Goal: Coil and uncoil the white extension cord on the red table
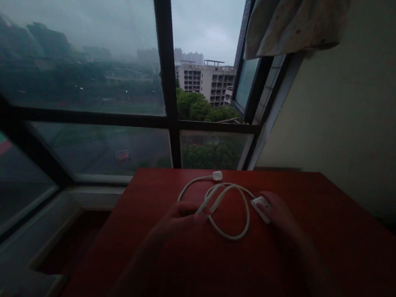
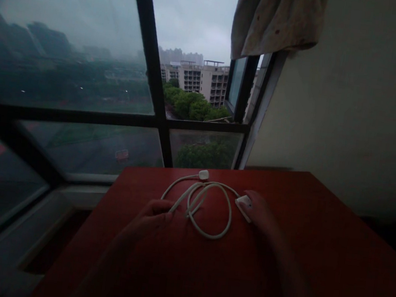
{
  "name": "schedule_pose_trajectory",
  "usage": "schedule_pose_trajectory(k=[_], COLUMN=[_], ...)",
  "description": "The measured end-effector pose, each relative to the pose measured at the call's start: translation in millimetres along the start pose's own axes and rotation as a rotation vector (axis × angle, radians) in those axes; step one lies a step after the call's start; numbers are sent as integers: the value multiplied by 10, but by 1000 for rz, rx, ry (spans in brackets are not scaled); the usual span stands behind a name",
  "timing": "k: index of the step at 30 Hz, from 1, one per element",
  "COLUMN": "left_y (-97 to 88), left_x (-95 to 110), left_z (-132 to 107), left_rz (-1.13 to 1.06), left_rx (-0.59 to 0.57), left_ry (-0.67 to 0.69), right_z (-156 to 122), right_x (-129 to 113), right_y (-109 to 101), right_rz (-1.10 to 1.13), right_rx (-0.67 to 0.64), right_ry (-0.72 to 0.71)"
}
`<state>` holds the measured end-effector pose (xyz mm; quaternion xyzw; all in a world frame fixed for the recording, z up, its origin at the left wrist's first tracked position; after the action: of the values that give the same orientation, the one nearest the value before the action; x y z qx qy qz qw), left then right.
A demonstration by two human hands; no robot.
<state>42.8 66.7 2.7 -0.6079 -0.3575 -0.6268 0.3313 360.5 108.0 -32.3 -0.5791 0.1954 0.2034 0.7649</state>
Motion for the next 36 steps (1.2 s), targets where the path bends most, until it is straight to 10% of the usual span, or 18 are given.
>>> schedule_pose_trajectory(k=[10,22,36], left_y=[-599,397,55], left_x=[203,95,-32], left_z=[18,105,149], left_rz=[18,294,431], left_rx=[448,-52,43], left_ry=[156,85,69], right_z=[-27,-170,-231], right_x=[-944,-905,-847], right_y=[-65,323,610], right_rz=[308,279,394], right_rx=[56,-17,-114], right_ry=[-91,66,32])
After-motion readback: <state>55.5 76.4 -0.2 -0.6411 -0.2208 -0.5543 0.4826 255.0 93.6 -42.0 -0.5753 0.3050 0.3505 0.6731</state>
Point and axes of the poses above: each hand's wrist, its own z-axis towards the middle knuckle, its own y-axis out of the palm, x = y × z, the point moved 9 cm from there along z, towards the middle knuckle
